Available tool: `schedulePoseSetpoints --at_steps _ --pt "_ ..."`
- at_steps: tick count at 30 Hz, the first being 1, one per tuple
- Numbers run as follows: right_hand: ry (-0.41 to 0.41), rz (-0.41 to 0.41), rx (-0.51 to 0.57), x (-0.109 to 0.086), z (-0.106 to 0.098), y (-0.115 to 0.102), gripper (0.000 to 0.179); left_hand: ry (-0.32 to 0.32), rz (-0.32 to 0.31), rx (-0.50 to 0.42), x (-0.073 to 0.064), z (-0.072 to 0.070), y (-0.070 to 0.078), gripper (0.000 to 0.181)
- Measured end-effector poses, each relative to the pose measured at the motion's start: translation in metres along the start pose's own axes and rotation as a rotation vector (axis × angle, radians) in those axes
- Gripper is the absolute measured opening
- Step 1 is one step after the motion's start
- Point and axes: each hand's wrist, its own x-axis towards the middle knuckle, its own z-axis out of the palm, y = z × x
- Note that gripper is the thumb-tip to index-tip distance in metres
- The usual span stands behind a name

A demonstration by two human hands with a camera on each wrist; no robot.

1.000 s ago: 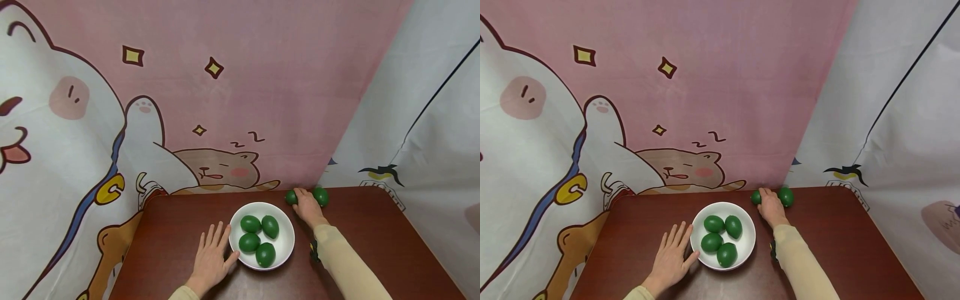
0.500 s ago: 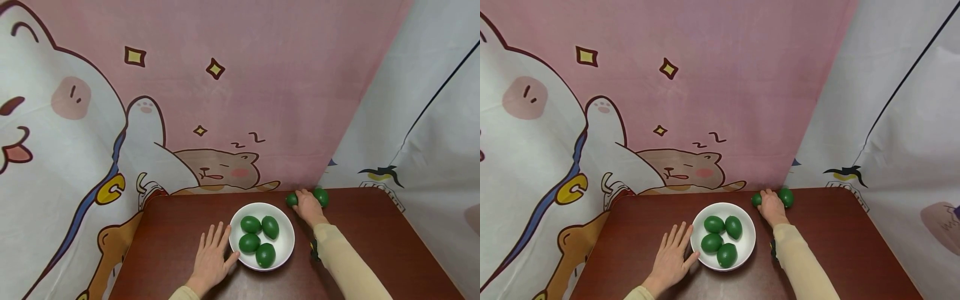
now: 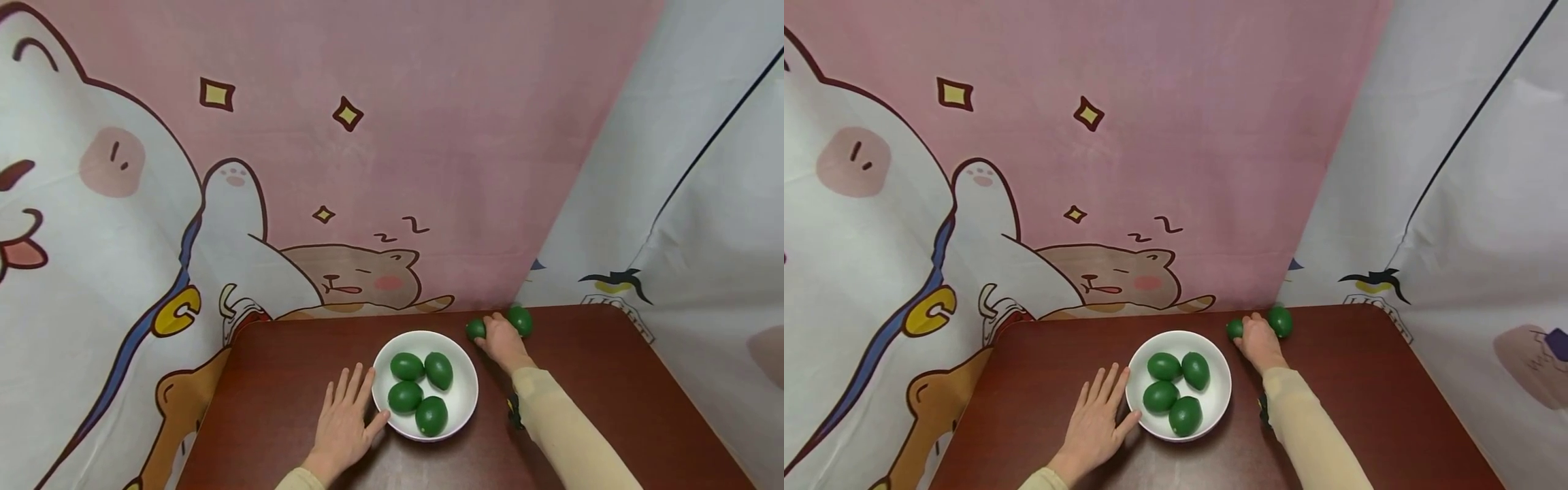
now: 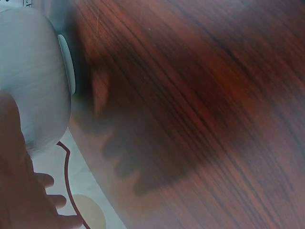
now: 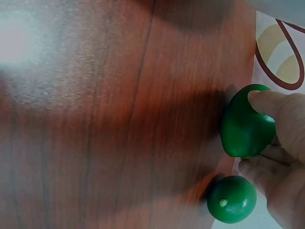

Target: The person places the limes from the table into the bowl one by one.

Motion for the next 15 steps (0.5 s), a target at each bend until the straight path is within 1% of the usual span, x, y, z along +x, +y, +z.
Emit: schedulePoseSetpoints --at_steps 5,11,15 --pt "0.014 0.004 -0.001 -0.006 0.001 -0.001 0.042 0.014 0.004 0.006 0.000 0.004 -0.002 0.079" --pt "0.036 -0.012 -0.043 -0.014 0.000 -0.004 0.046 0.026 0.016 0.005 -0.001 0.002 0.000 0.079" --pt "0.061 -0.019 -0.028 -0.020 0.000 -0.004 0.047 0.040 0.027 0.016 -0.001 0.003 -0.001 0.079"
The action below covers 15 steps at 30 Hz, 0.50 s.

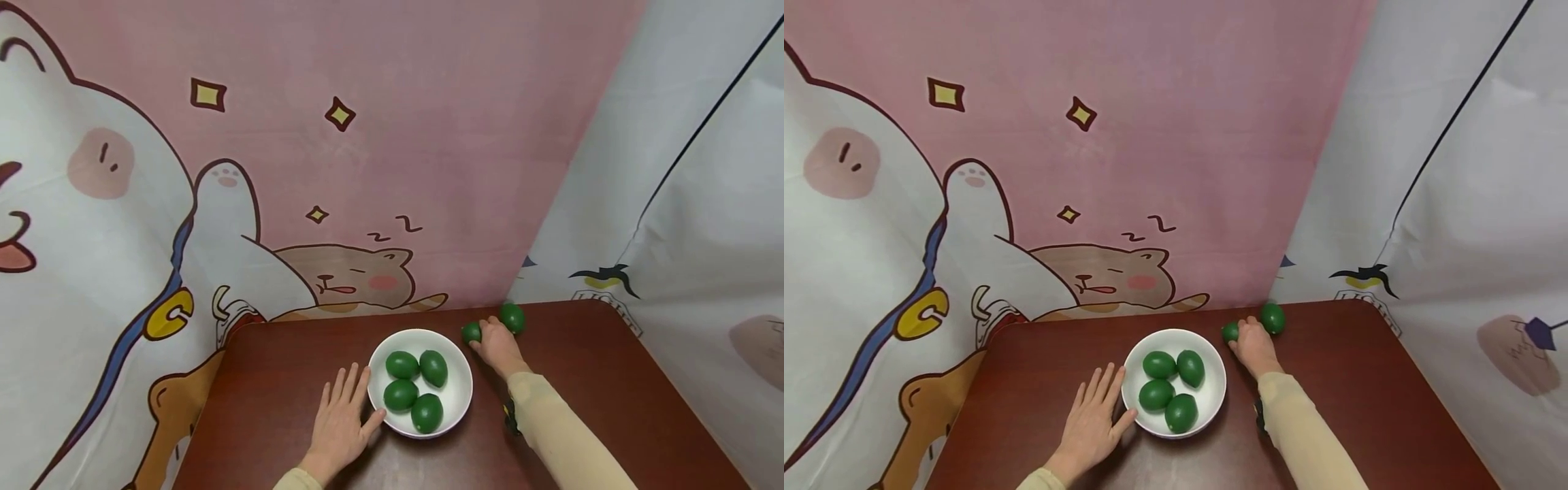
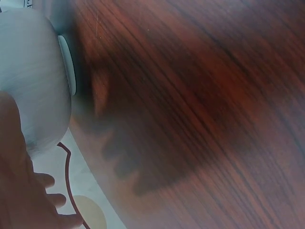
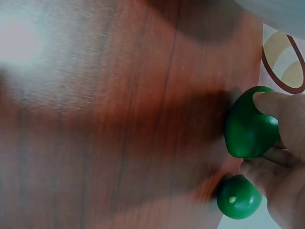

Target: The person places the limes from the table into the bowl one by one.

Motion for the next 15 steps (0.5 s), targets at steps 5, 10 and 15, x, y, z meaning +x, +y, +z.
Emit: schedulePoseSetpoints --at_steps 5,10,15 --pt "0.023 -0.007 0.025 -0.009 0.000 0.000 0.048 0.003 -0.002 0.004 0.000 -0.001 0.000 0.078" --pt "0.031 -0.001 0.030 -0.018 0.002 0.003 0.050 -0.056 -0.024 0.007 0.002 -0.003 0.001 0.079" --pt "0.031 0.014 0.032 -0.029 -0.001 0.001 0.054 -0.059 -0.024 0.006 0.001 -0.004 0.001 0.079"
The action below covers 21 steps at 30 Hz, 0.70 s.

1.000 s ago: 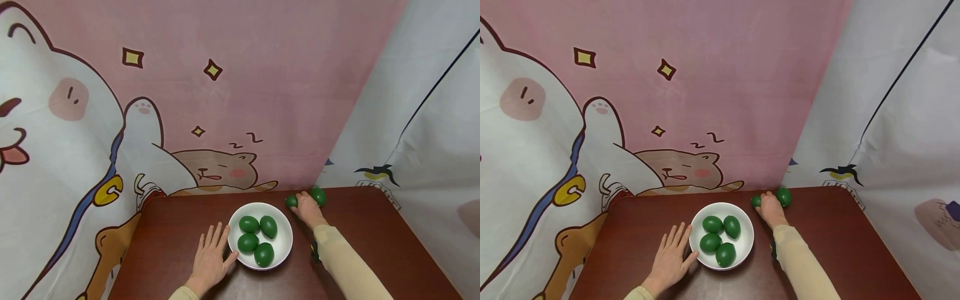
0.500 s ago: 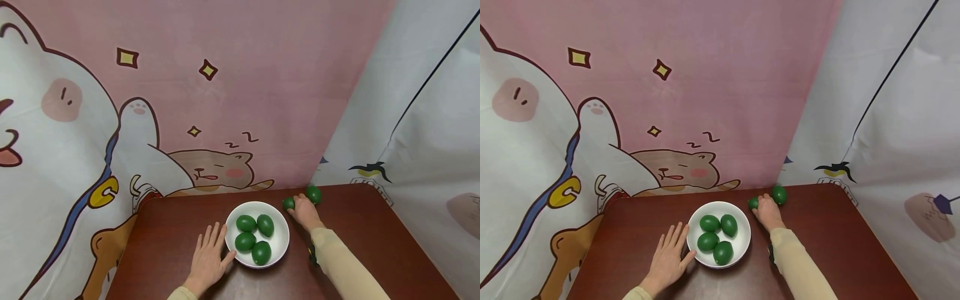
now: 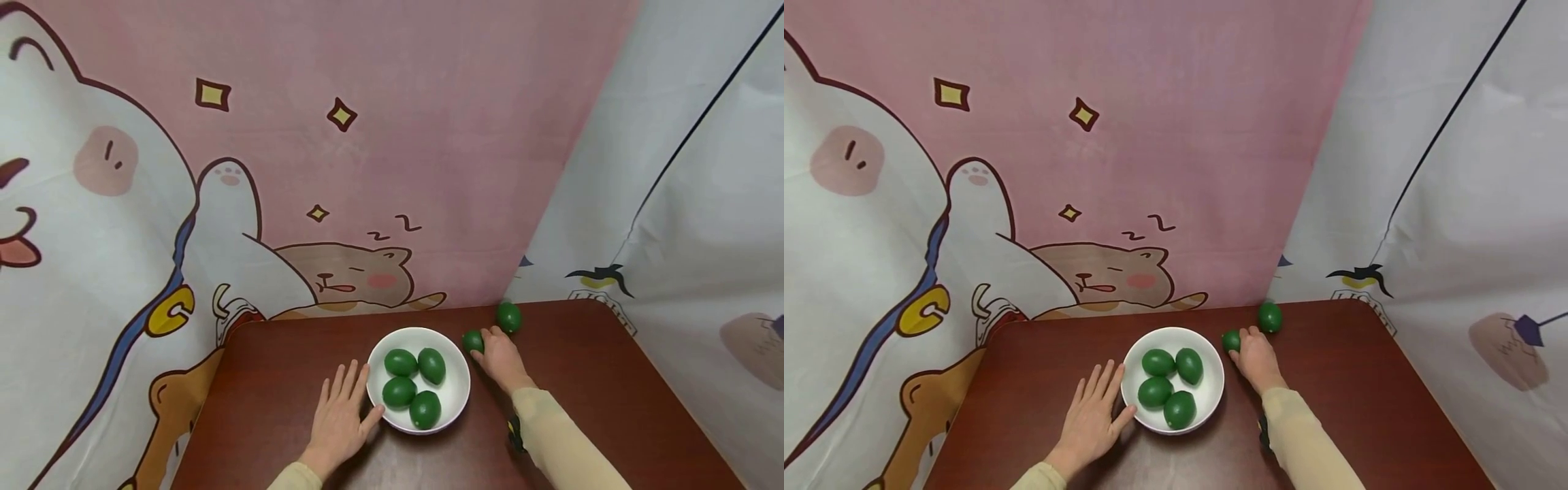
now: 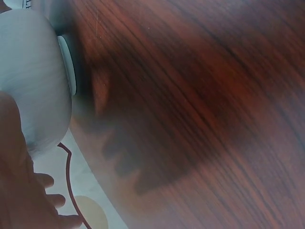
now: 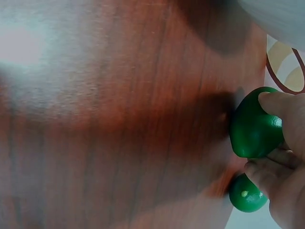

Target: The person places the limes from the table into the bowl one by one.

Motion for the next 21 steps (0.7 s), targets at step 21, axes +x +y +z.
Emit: schedulePoseSetpoints --at_steps 21 --pt "0.018 0.056 0.042 -0.033 -0.004 -0.002 0.059 -0.003 -0.006 -0.012 -0.001 -0.003 0.001 0.078"
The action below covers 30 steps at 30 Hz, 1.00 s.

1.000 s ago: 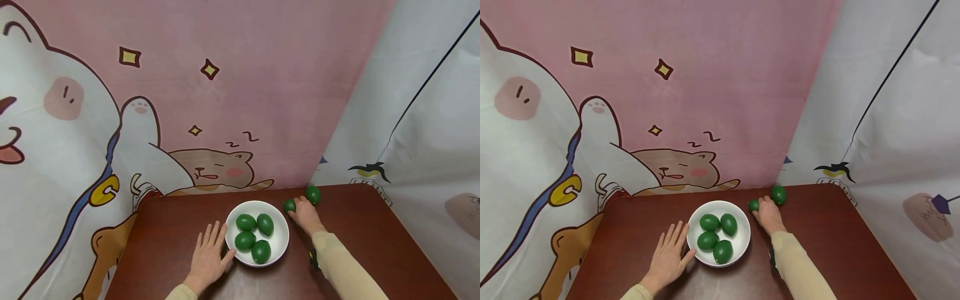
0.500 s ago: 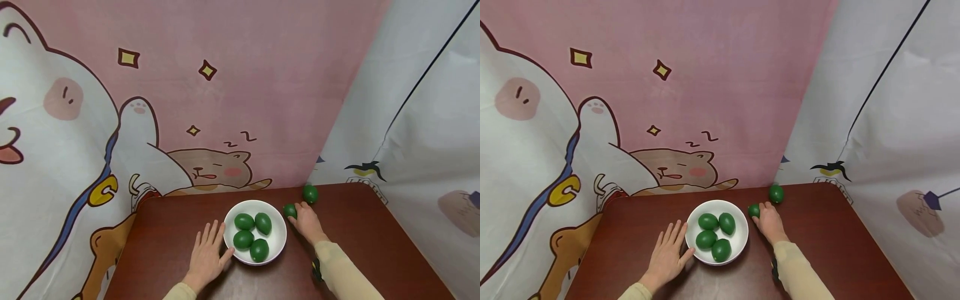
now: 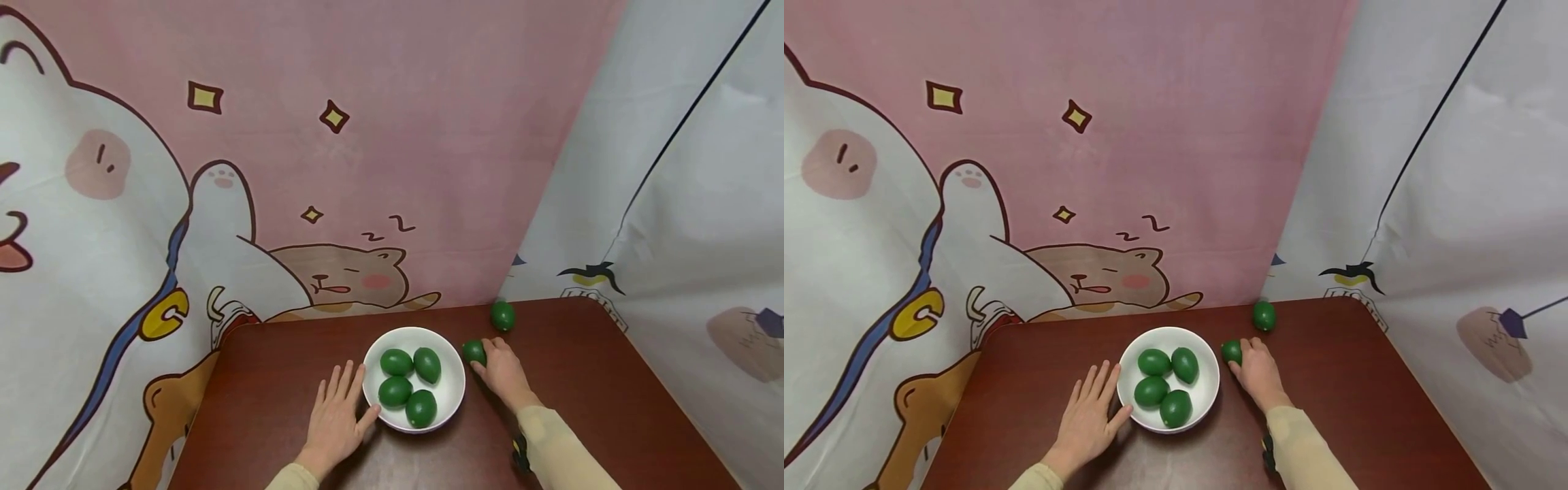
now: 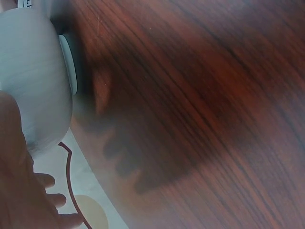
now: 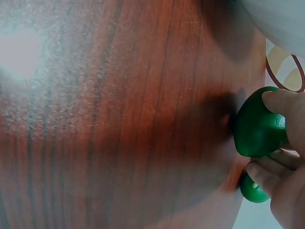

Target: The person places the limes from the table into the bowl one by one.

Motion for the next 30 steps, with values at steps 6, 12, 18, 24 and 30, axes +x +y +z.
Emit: schedulePoseSetpoints --at_steps 6,12,18,24,30 --pt "-0.004 0.041 0.031 -0.003 -0.001 0.001 0.061 0.002 -0.005 0.001 0.001 0.000 0.000 0.078" --pt "-0.024 0.074 0.069 -0.004 -0.003 0.002 0.062 -0.004 -0.012 0.002 0.001 0.002 -0.001 0.078" --pt "-0.055 0.143 0.143 -0.006 -0.001 0.009 0.062 -0.002 -0.016 0.000 0.000 0.004 -0.001 0.078" --pt "-0.038 0.182 0.207 -0.010 -0.001 0.014 0.060 0.005 -0.013 -0.008 0.000 0.005 -0.001 0.078" --pt "-0.035 0.194 0.228 -0.013 -0.005 0.015 0.061 0.003 -0.012 -0.008 0.000 0.004 -0.001 0.078"
